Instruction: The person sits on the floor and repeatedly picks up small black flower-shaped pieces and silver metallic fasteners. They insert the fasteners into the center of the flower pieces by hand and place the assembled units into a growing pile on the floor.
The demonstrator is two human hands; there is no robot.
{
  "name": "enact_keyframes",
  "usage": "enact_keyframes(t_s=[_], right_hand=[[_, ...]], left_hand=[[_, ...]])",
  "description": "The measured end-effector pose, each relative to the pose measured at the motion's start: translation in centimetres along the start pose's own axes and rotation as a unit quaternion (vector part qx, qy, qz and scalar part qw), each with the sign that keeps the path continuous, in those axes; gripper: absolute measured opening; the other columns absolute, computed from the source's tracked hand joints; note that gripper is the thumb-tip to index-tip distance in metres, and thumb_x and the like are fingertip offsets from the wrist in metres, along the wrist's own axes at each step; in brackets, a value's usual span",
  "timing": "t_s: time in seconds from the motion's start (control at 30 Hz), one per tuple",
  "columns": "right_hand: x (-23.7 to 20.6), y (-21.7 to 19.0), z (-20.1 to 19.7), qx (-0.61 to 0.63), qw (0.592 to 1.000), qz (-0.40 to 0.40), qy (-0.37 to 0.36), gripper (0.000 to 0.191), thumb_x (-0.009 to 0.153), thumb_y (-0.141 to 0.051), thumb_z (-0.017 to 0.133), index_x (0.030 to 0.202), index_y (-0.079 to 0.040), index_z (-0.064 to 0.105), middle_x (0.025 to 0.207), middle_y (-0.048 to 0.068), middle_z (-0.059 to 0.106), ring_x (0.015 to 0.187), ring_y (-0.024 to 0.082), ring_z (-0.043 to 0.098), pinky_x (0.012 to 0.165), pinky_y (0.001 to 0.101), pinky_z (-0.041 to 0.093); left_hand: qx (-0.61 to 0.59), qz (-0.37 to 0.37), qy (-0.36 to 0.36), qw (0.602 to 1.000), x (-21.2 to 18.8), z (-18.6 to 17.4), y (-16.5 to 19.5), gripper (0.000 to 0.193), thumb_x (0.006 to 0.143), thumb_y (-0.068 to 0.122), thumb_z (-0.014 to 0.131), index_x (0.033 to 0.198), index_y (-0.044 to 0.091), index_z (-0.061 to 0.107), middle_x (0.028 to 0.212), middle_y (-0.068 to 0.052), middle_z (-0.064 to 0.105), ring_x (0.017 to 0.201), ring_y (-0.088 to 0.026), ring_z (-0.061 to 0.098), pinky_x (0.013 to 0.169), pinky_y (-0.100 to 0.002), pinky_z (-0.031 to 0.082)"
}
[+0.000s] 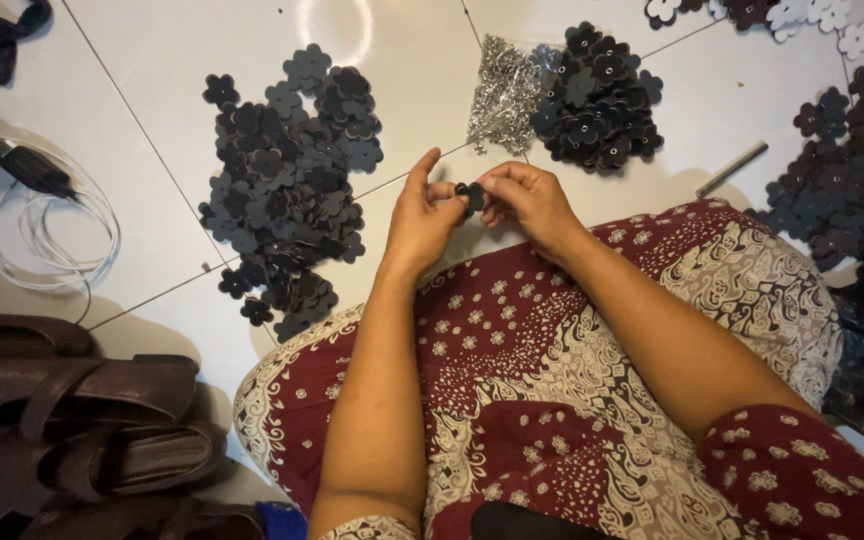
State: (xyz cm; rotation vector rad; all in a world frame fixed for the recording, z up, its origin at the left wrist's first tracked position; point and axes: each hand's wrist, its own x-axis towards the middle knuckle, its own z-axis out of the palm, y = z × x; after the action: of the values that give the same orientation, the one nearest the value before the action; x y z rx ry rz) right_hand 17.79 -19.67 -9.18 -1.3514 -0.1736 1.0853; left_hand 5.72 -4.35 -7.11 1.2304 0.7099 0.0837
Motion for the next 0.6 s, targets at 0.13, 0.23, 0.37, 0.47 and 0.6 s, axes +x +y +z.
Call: enact_keyframes(t_s=[0.13,0.23,0.37,0.47,0.6], right_hand=[[-0.5,-0.5,0.6,-0.065,0.997,-0.029,-0.032,0.015,0.099,-0.011,0.068,0.109,0.001,0.068,0.093,0.005,0.072,0.076,0.01,0.069,0.07,0.0238,0.058],[-0.8,-1.1,1.2,-0.091,0.996,-0.006,-0.015,0.015,0.098,-0.011,0.069,0.108,-0.001,0.068,0.094,0.004,0.072,0.075,0.008,0.068,0.069,0.0231,0.057],[-1.0,-2.5,1.5,-0.173,0.985,0.016,-0.003,0.015,0.096,-0.014,0.07,0.107,-0.004,0.069,0.089,0.004,0.073,0.073,0.008,0.069,0.064,0.0241,0.055],[-0.9,-4.0,0.7,-0.2,0.98,0.002,0.02,0.015,0.095,-0.014,0.071,0.107,-0.005,0.069,0.088,0.003,0.073,0.071,0.009,0.068,0.062,0.0251,0.056],[-1.1,-7.4,-3.2,-0.267,0.956,-0.049,0.113,0.015,0.095,-0.013,0.072,0.109,-0.007,0.071,0.087,0.002,0.071,0.071,0.009,0.065,0.063,0.0248,0.057]], left_hand=[[0.024,-0.013,-0.017,0.999,-0.1,-0.1,-0.2,0.081,0.091,0.001,0.063,0.159,0.004,0.02,0.098,-0.005,0.066,0.087,-0.012,0.065,0.078,-0.027,0.056],[0.106,-0.009,-0.017,0.994,-0.5,-0.1,0.1,0.078,0.093,0.004,0.062,0.16,0.008,0.023,0.102,-0.005,0.064,0.087,-0.013,0.065,0.079,-0.027,0.056],[0.163,0.01,-0.015,0.986,-0.7,-0.1,1.0,0.074,0.092,0.006,0.064,0.159,0.012,0.033,0.106,-0.007,0.065,0.089,-0.015,0.065,0.081,-0.028,0.057],[0.294,0.056,0.062,0.952,-0.9,-1.4,2.1,0.071,0.089,0.014,0.071,0.154,0.012,0.043,0.112,-0.009,0.068,0.097,-0.023,0.066,0.085,-0.036,0.055],[0.528,0.041,0.258,0.808,-1.8,-4.1,3.4,0.055,0.084,0.022,0.079,0.134,0.01,0.061,0.129,-0.013,0.059,0.113,-0.036,0.06,0.09,-0.047,0.052]])
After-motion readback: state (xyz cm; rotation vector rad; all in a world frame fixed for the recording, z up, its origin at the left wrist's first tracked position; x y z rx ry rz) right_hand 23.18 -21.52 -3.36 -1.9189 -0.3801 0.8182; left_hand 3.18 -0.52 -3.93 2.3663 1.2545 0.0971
